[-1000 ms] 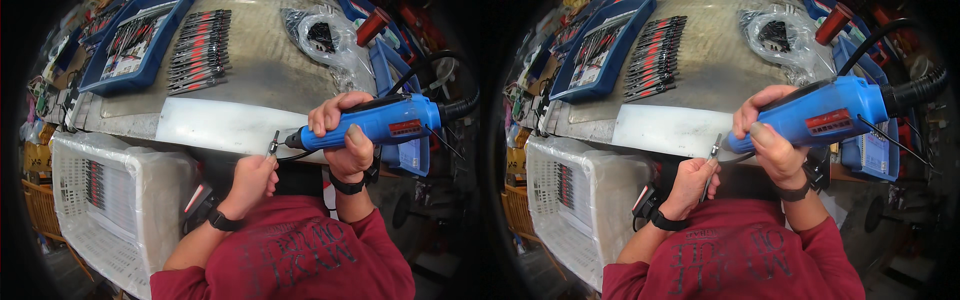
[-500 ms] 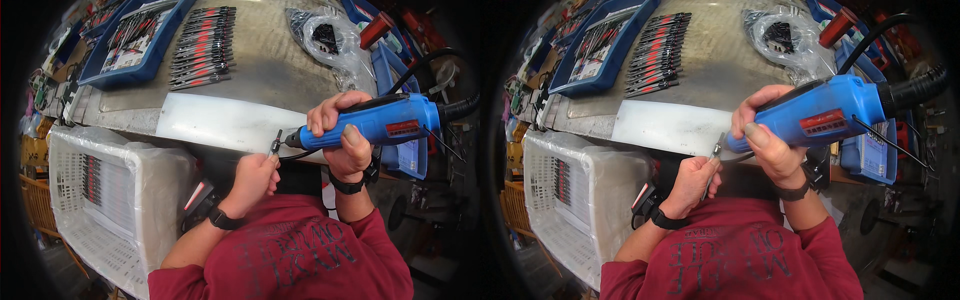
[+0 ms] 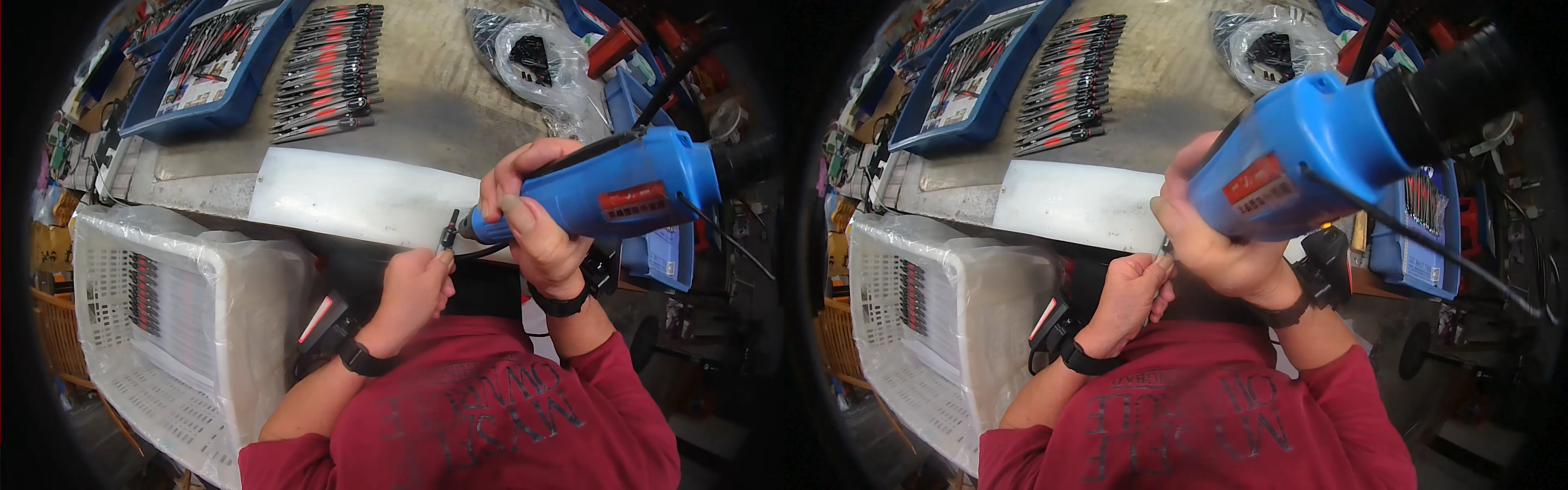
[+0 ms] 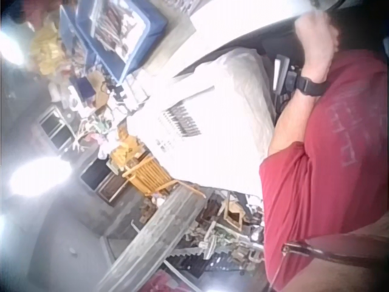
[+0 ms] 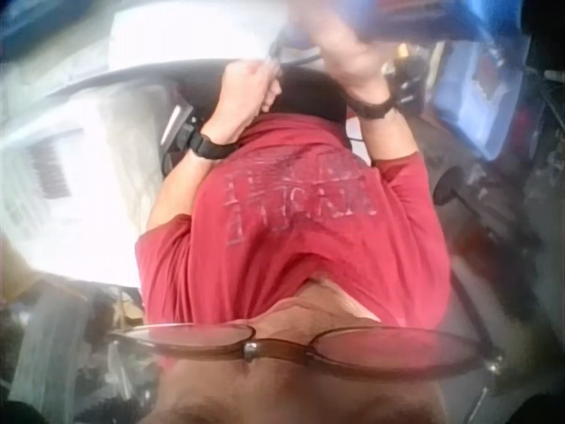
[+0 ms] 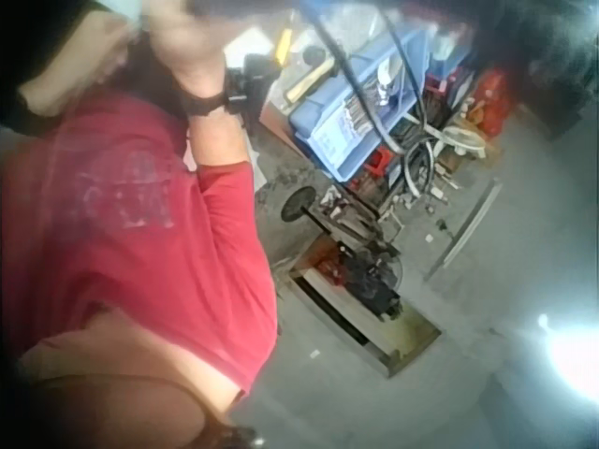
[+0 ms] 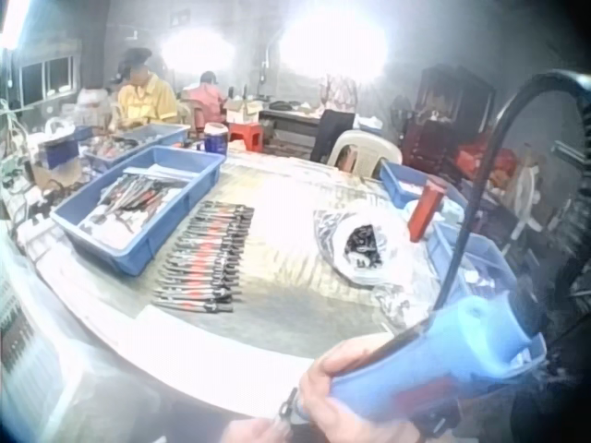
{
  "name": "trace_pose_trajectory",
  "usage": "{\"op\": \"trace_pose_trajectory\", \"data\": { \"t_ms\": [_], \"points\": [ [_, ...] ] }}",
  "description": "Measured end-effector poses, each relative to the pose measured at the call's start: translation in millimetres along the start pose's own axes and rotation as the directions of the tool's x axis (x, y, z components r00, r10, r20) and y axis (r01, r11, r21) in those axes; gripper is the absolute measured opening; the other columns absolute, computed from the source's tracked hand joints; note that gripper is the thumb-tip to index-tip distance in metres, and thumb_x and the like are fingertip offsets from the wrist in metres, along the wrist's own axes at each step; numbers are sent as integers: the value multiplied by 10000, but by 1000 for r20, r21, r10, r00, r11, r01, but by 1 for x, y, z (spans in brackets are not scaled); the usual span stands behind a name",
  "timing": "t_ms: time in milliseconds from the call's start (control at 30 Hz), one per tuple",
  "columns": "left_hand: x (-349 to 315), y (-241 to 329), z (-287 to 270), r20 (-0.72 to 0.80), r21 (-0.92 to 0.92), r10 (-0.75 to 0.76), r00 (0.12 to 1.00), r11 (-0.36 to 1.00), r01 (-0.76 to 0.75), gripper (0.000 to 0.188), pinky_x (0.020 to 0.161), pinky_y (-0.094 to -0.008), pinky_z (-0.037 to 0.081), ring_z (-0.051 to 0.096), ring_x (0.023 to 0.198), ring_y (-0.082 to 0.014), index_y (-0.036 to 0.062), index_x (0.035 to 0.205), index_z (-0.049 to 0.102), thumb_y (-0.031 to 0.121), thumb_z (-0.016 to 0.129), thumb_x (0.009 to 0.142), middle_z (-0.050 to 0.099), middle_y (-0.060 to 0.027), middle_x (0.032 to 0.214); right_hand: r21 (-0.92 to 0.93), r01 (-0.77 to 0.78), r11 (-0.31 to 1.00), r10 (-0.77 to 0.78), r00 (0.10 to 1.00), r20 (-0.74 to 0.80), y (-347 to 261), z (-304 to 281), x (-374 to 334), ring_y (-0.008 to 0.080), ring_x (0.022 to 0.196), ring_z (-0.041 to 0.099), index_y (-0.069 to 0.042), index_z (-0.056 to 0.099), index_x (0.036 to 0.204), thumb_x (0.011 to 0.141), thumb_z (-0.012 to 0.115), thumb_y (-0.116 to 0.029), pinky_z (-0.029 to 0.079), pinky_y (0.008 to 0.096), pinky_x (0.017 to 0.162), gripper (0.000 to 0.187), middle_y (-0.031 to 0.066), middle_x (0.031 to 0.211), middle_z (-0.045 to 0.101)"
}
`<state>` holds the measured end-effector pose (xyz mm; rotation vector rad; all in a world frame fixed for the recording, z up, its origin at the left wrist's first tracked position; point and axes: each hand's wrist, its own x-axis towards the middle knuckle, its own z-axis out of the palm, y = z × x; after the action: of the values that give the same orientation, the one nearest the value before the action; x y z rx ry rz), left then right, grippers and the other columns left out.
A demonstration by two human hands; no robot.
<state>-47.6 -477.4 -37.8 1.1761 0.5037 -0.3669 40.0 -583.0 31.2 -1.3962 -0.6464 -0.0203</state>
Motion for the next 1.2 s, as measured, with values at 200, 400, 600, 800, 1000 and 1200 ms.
{"op": "trace_pose_trajectory", "data": {
  "t_ms": [200,400,600,800,1000,1200],
  "points": [
    [3,-7,-2,-11,21,29,1000,999,-28,262,348,-223,315,421,382,-78,-2,714,553,174,500,900,505,-27,520,-326,108,939,-38,976,216,-1,2,5,167,640,510,-35,393,980,739,626,-26,451,294,595,336,98,756,491],
    [2,-5,-1,2,-100,8,1000,995,-8,268,346,-231,309,411,370,-80,-8,704,552,175,505,895,503,-30,518,-254,121,960,-78,982,174,3,9,3,153,643,510,-31,388,1011,750,623,0,450,283,586,353,96,768,499],
    [1,1,-1,7,-45,-21,1000,999,21,239,343,-197,294,380,393,-58,21,728,515,170,491,912,482,-23,534,1,-8,1000,8,995,95,-5,5,4,170,633,524,-22,430,998,731,644,-5,447,302,584,343,90,742,509],
    [1,-2,-1,15,-51,-15,1000,999,16,242,344,-195,291,377,396,-56,25,726,512,176,493,914,472,-21,529,36,8,999,-10,997,79,-11,0,5,197,626,519,-29,433,1034,730,638,-39,433,324,583,367,96,740,499],
    [2,-4,-2,18,-56,-5,1000,998,6,238,342,-195,290,376,390,-58,23,730,516,174,495,912,479,-23,530,75,-42,996,37,997,75,-10,3,5,199,637,512,-54,426,1061,718,621,-27,426,326,592,395,99,753,489],
    [2,-3,-2,15,-50,-10,1000,999,10,238,343,-195,295,380,391,-55,23,732,521,177,498,911,486,-23,531,52,-61,997,58,997,53,-8,3,5,201,632,507,-57,429,1062,711,594,-24,423,324,592,389,102,755,486]
  ]
}}
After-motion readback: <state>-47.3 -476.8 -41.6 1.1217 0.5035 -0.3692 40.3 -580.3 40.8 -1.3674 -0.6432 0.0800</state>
